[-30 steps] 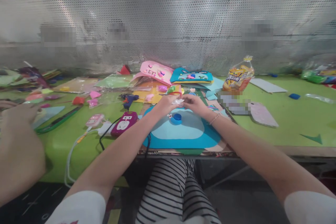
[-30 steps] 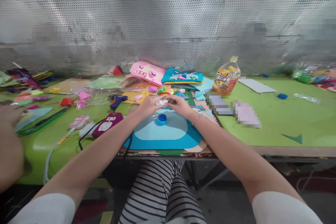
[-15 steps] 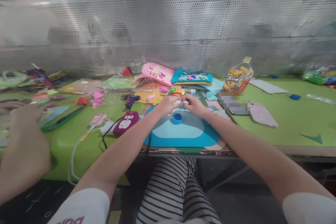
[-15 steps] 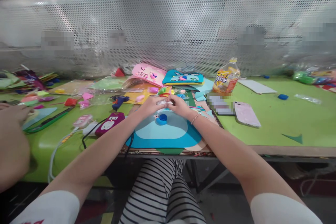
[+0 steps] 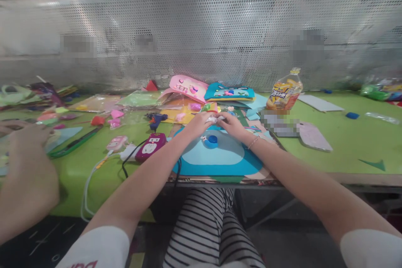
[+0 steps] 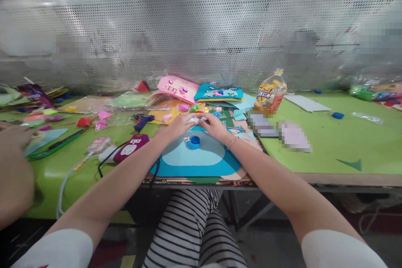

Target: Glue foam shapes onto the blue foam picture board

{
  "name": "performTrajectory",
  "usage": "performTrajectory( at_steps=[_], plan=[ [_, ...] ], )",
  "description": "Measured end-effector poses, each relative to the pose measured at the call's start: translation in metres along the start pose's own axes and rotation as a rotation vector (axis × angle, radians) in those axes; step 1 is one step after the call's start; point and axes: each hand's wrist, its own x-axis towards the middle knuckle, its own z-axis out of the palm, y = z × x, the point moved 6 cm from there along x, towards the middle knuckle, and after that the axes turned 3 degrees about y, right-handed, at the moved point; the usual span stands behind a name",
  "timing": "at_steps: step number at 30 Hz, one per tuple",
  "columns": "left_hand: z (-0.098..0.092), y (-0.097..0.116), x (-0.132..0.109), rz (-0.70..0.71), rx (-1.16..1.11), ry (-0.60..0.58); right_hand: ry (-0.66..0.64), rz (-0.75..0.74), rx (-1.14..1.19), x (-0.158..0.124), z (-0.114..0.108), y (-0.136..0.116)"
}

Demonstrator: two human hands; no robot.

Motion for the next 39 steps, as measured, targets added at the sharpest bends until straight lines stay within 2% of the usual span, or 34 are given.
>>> performTrajectory(
  at_steps=[9, 10, 12, 15, 17, 20, 24, 27, 32, 35, 39],
  plan=[
    [0.006, 0.004, -0.002, 0.1, -0.013, -0.027, -0.018, -0.241, -0.15, -0.001, -0.001, -0.013],
    [0.005, 0.002, -0.002, 0.086, -0.012, -0.016, 0.006, -0.217, -0.152, 0.001, -0.004, -0.013],
    [0.002, -0.002, 0.0, 0.032, 0.006, 0.013, 0.115, -0.078, -0.117, 0.007, -0.017, -0.002],
    [-0.002, -0.01, 0.001, -0.07, 0.058, 0.042, 0.375, 0.229, 0.049, 0.011, -0.049, 0.033],
    [-0.003, -0.013, 0.001, -0.117, 0.096, 0.067, 0.517, 0.34, 0.156, 0.01, -0.067, 0.056],
    [-0.005, -0.014, -0.002, -0.152, 0.188, 0.071, 0.579, 0.435, 0.16, 0.008, -0.079, 0.08],
    [-0.002, -0.019, -0.011, -0.243, 0.35, -0.057, 0.514, 0.423, -0.024, 0.007, -0.077, 0.08],
    [-0.005, -0.027, -0.017, -0.341, 0.503, -0.103, 0.452, 0.394, -0.189, 0.007, -0.076, 0.073],
    [-0.002, -0.036, -0.022, -0.429, 0.624, -0.179, 0.222, 0.15, -0.666, 0.01, -0.068, 0.066],
    [-0.003, -0.033, -0.022, -0.415, 0.632, -0.153, 0.089, 0.11, -0.797, 0.01, -0.061, 0.075],
    [-0.007, -0.024, -0.017, -0.341, 0.577, -0.058, 0.031, 0.15, -0.829, 0.013, -0.062, 0.075]
  ],
)
